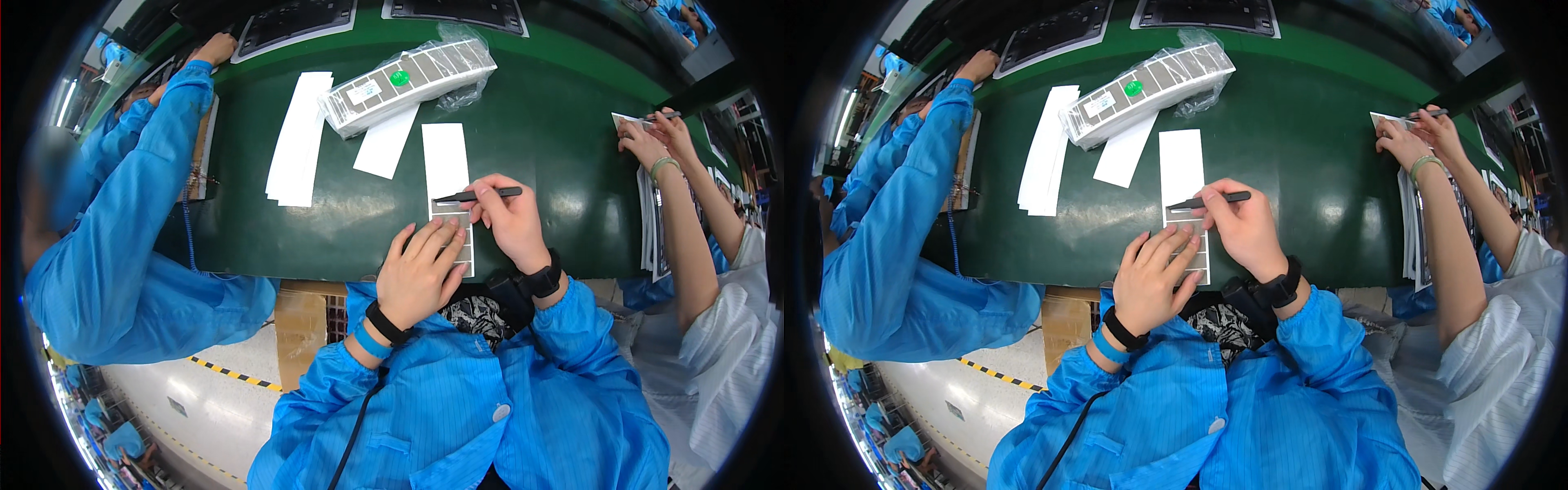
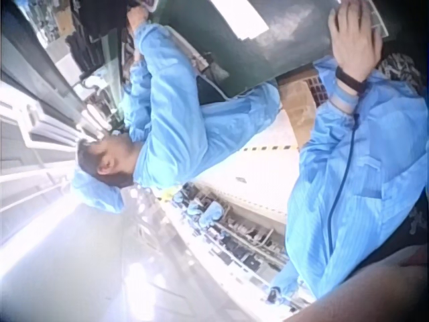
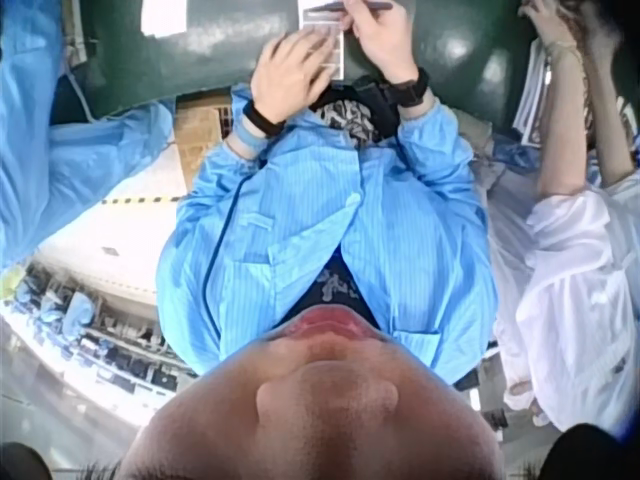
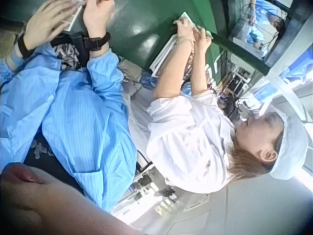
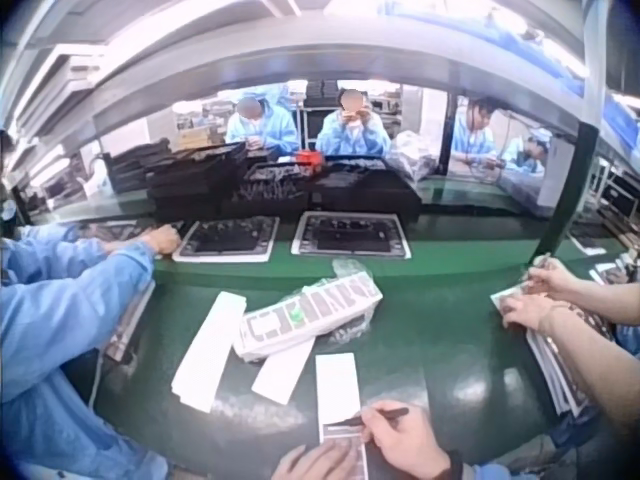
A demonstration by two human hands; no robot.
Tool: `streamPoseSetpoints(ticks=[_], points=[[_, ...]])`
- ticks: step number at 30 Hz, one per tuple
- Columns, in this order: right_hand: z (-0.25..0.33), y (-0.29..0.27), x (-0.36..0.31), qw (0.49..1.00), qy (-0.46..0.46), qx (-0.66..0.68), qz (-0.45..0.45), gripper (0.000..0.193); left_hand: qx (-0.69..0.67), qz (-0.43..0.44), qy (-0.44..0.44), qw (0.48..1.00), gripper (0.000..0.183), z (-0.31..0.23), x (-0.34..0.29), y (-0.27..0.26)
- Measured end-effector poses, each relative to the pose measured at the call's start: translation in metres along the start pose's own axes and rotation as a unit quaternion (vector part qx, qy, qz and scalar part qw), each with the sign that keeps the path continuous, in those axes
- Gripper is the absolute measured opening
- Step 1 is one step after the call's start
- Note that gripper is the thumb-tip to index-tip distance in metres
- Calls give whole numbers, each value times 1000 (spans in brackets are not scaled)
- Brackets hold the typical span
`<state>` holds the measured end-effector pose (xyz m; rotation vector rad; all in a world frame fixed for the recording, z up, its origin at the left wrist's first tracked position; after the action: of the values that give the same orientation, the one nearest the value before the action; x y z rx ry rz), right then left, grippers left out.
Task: Assembling electronic components by attaching small parts to a tablet-like device frame on an assembly line.
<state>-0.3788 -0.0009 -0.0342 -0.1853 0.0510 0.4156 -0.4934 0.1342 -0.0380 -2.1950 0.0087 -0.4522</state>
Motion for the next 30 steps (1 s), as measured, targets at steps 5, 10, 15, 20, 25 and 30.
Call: streamPoseSetpoints(ticks=[5, 10, 15, 20, 25, 30], points=[[-2, -4, -1, 1000, 22, -12, -15, 16, 7, 2, 2, 1000, 42, 0, 0, 0], [-2, 0, -1, 999, 6, -32, -14, 16, 4, 5, 0, 1000, 42, 0, 1, -1], [-2, 6, -1, 999, -22, -35, -19, 18, -9, 3, -8, 1000, 43, 0, 0, -1], [6, 5, -5, 999, -11, -10, -35, 21, 6, 5, -6, 1000, 41, -2, 2, 0], [7, -1, -7, 998, -4, 32, -61, 22, -13, 3, -14, 1000, 42, -3, 2, -3], [7, -27, -16, 990, -22, 101, -91, 28, -55, 15, -45, 997, 44, -2, 3, -13]])
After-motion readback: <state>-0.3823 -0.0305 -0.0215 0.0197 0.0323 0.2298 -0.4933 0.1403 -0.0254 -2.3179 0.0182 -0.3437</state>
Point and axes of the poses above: each hand's wrist, its own x-axis towards the middle knuckle, its own y-axis out of the palm, z = x × y, the point moved 2 cm from there along x, towards the middle knuckle, and after that the axes turned 12 degrees about -x, right-handed, at the moved point
